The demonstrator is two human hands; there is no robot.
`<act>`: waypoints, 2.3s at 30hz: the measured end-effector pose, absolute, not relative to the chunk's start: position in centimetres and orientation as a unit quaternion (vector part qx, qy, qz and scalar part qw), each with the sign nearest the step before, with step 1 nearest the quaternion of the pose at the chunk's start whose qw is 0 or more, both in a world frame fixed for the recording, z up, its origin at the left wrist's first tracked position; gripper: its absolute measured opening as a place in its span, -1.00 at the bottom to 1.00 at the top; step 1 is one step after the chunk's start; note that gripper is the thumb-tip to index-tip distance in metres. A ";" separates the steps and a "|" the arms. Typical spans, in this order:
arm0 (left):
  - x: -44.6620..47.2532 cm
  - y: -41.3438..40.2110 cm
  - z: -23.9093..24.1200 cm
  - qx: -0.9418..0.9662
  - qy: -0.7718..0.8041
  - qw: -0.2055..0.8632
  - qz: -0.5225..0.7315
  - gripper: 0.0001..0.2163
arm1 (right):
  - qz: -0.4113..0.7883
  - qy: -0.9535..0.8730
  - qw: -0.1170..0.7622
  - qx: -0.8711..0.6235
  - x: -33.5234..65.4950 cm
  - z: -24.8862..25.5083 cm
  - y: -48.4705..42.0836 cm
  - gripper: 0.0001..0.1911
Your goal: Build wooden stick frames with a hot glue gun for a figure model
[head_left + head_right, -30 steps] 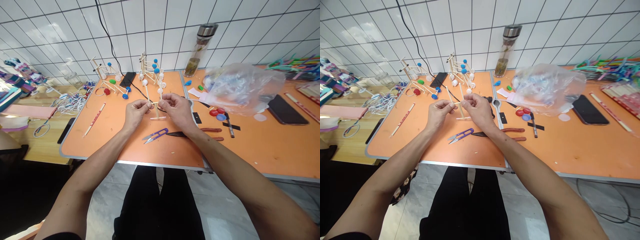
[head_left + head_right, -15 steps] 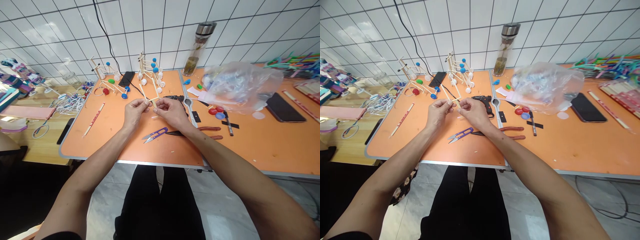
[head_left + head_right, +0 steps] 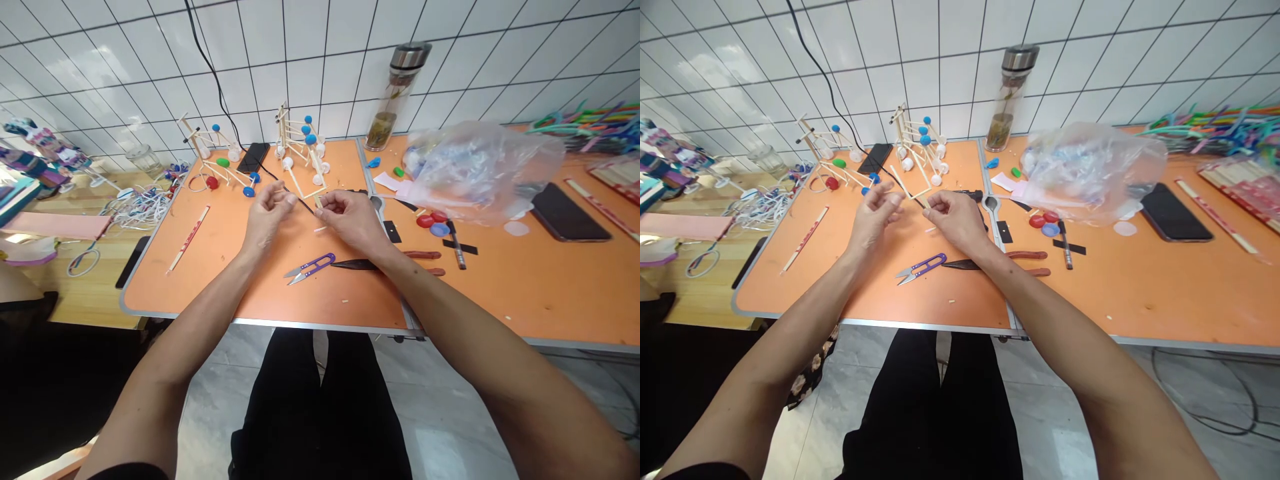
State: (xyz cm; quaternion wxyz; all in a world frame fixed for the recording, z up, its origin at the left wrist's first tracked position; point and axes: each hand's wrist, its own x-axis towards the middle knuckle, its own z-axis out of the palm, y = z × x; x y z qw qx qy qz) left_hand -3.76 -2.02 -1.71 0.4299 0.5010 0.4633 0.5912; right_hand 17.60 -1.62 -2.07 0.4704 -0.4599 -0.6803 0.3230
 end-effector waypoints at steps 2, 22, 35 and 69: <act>-4.7 -2.5 -0.5 0.533 0.478 0.324 0.619 -0.38 | 0.288 -0.698 0.450 -0.478 18.1 -1.9 -1.5 -0.94; -1.4 -2.3 4.0 0.847 0.475 0.043 0.235 -0.86 | 0.016 -0.846 0.313 -0.432 18.4 0.3 -3.4 -0.71; -9.5 -1.4 5.8 0.628 0.602 0.298 0.393 -0.82 | -0.053 -0.804 0.411 -0.425 19.7 2.4 -4.8 -0.61; -10.6 -4.3 0.3 0.369 0.798 0.345 0.330 -0.74 | -0.007 -0.823 0.347 -0.449 20.4 -0.2 -2.2 -0.56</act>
